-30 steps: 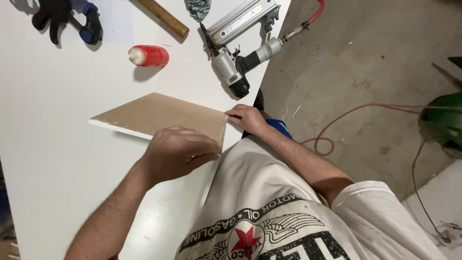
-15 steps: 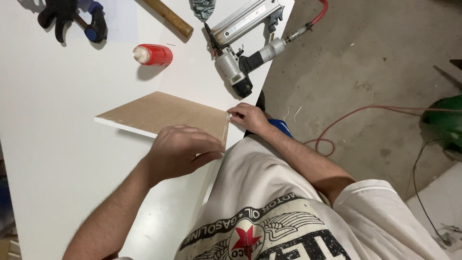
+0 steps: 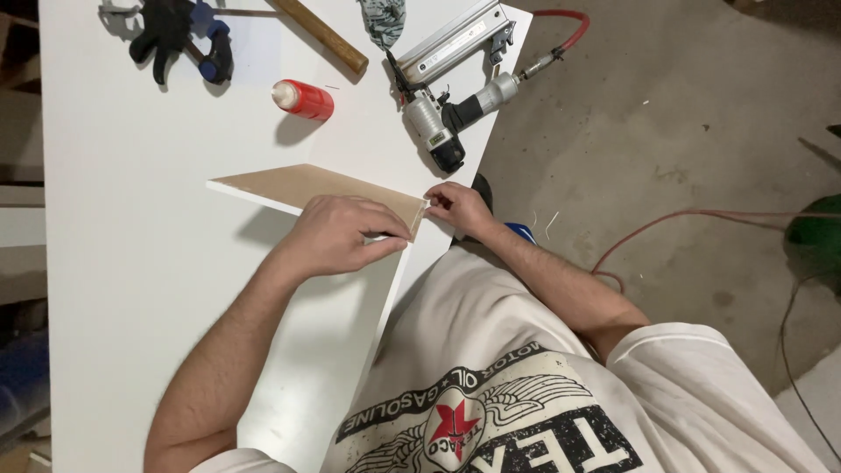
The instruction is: Assembling a white wooden shelf unit by aligning panels and fastening them with a pneumatic nail gun.
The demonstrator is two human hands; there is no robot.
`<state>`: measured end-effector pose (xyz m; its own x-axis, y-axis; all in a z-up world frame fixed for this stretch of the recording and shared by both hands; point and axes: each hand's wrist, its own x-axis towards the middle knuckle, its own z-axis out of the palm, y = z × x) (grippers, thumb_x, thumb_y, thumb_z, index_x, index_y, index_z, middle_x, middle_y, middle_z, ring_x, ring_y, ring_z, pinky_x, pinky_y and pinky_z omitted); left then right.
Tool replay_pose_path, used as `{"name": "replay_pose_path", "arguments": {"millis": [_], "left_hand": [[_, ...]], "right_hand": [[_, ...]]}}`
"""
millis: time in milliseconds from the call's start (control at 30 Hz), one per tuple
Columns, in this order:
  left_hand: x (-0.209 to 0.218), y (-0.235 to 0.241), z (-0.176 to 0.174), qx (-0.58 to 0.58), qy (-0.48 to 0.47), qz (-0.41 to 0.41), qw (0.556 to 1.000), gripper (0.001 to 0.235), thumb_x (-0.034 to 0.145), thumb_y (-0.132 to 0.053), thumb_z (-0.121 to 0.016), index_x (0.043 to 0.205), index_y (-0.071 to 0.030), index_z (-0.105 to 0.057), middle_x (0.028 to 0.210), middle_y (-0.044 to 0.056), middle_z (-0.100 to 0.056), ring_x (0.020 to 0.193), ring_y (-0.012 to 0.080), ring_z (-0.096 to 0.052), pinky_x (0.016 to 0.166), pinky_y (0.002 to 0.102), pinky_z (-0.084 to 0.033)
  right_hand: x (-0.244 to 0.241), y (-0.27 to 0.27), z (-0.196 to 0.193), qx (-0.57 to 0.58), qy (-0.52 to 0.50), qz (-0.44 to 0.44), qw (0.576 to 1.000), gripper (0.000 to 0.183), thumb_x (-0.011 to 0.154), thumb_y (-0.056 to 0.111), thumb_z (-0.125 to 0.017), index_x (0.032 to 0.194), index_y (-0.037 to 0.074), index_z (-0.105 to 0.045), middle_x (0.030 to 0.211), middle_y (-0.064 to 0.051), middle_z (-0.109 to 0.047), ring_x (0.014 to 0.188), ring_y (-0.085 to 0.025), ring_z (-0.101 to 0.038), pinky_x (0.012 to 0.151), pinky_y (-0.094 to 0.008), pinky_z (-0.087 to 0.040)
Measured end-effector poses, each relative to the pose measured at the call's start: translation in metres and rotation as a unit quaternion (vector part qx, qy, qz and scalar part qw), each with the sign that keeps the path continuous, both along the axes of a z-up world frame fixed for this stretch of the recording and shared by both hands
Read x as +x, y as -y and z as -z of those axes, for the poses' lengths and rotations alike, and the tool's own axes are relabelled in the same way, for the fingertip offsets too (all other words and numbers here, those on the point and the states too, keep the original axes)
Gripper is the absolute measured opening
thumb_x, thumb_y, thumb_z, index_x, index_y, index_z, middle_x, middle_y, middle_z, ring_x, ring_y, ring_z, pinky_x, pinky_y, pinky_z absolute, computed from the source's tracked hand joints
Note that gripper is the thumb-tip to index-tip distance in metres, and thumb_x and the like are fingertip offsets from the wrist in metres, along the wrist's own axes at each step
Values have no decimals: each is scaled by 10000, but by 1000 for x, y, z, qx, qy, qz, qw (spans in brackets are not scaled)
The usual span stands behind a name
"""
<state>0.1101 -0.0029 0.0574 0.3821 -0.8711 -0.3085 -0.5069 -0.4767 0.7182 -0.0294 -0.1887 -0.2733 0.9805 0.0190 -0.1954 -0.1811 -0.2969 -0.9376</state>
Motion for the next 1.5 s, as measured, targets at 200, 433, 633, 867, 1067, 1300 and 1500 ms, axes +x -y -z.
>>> {"name": "replay_pose_path", "arguments": {"millis": [200, 433, 633, 867, 1067, 1300, 1500], "left_hand": [[-2, -1, 7, 42, 2, -7, 999, 130, 908, -393, -717, 968, -326, -812, 1034, -97, -802, 979, 247, -747, 812, 402, -583], [-1, -2, 12, 66, -2, -15, 998, 131, 882, -421, -722, 952, -359, -813, 1033, -128, -796, 1007, 217, -746, 856, 378, -575], [-3, -1, 16, 53, -2, -19, 998, 149, 861, -445, -741, 931, -343, -823, 1022, -138, -800, 1012, 195, -749, 845, 352, -579], [-6, 1, 8, -2, 38, -6, 999, 89, 872, -305, -726, 878, -293, -813, 959, -188, -798, 905, 64, -741, 692, 286, -533], [-6, -1, 9, -19, 54, -12, 998, 67, 869, -322, -742, 883, -317, -807, 948, -211, -787, 898, 77, -733, 680, 295, -517], [-5, -2, 12, -35, 28, -35, 998, 86, 859, -410, -761, 868, -347, -818, 943, -142, -806, 819, 166, -756, 693, 341, -577], [-3, 0, 5, -13, 12, -27, 999, 103, 867, -390, -753, 879, -321, -828, 967, -111, -817, 838, 208, -759, 709, 365, -573]], "right_hand": [[0, -2, 0, -27, 20, 1, 999, 327, 830, 175, -851, 1127, 149, -716, 923, -42, -725, 853, -230, -738, 764, -358, -599], [2, 13, -49, -57, 80, 3, 995, 297, 876, 129, -798, 1164, 149, -728, 954, -69, -738, 899, -288, -747, 788, -389, -606], [182, 63, -67, -272, 194, 12, 942, 233, 976, 264, -676, 1198, 217, -726, 912, -81, -633, 856, -338, -681, 742, -472, -573], [369, 71, 43, -369, 261, -67, 890, 149, 813, 184, -650, 794, 195, -798, 815, -61, -628, 753, -333, -623, 599, -470, -497], [346, 79, -20, -347, 121, -88, 926, 172, 871, 133, -716, 987, 125, -589, 871, -156, -715, 753, -390, -654, 589, -544, -505], [190, 120, -81, -421, -16, -262, 868, 376, 838, 409, -698, 994, 73, -759, 967, -182, -746, 971, -384, -731, 821, -526, -581], [167, 143, -26, -441, 165, -367, 802, 343, 819, 204, -684, 1117, 34, -702, 1022, -168, -702, 950, -372, -708, 811, -460, -585]]}}
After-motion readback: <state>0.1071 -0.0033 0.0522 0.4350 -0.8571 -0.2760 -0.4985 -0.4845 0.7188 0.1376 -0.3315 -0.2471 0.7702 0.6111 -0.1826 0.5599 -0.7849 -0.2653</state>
